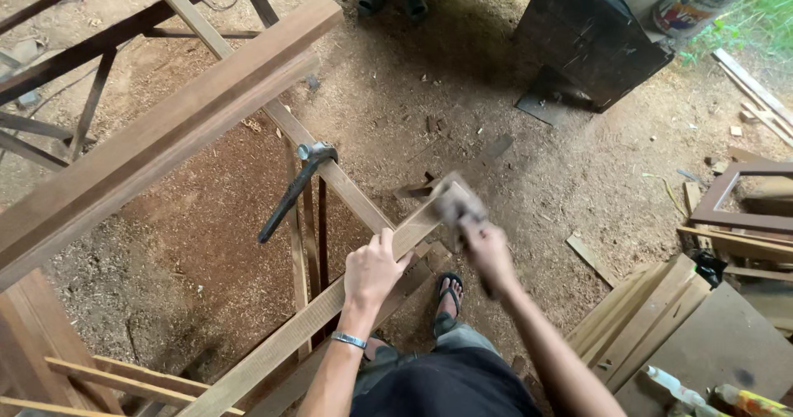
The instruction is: The person sands the surface and edges of a wooden beam using a block of sandpaper while holding the beam against a wooden frame.
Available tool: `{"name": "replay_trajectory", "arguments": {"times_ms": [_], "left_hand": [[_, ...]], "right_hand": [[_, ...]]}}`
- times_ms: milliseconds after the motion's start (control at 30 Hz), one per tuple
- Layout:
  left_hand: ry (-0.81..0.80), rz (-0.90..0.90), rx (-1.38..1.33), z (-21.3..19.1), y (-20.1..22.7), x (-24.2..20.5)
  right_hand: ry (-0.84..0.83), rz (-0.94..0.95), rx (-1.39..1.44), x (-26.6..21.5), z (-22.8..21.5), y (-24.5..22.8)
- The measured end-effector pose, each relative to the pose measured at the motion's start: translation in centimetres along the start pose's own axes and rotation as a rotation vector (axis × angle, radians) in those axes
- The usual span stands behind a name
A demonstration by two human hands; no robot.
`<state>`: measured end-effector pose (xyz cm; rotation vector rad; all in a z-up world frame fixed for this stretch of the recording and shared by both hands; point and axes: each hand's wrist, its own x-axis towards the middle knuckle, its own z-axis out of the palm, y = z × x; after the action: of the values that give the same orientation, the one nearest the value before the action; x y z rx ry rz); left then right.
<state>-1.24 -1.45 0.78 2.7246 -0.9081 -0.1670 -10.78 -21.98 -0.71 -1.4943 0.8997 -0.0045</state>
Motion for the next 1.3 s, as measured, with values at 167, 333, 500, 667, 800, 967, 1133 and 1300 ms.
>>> {"name": "replay_trajectory", "arguments": {"times_ms": [167,333,500,667,800,967,1133,1300], "left_hand": [[0.045,0.007,-0.022,-0.3,0.2,0.0],[-0.006,-0.011,0.009,-0.5,0.9,-0.6],[0.146,0.075,0.149,0.1,2.4,-2.0],[0.222,0.091,0.133,1.0,2.2,-2.7],[0.066,0.041,0.026,1.0,0.8,-1.3],[0.05,0.026,-0.041,0.3,0.2,-0.8],[0.213,0.061,-0.129,-0.8,0.9,-1.1],[0.48,0.221,-0.301,-1.9,3.7,-2.8]], "right_hand": [[-0.196,0.026,-0.194,-1.1,1.4,1.2],[0.017,0.049,-0.163,2.4,-2.2,-2.0],[-0.052,0.156,-0.224,-1.7,-1.5,-1.6],[-0.1,0.127,-0.293,-1.7,-2.1,-1.3],[0.017,0.054,-0.198,2.3,-3.4,-2.3],[0.064,-0.067,0.108,2.1,-3.8,-1.2],[0.025,0.102,0.109,-1.0,-3.3,1.1],[-0.109,0.155,0.243,-3.7,-0.1,2.2]]}}
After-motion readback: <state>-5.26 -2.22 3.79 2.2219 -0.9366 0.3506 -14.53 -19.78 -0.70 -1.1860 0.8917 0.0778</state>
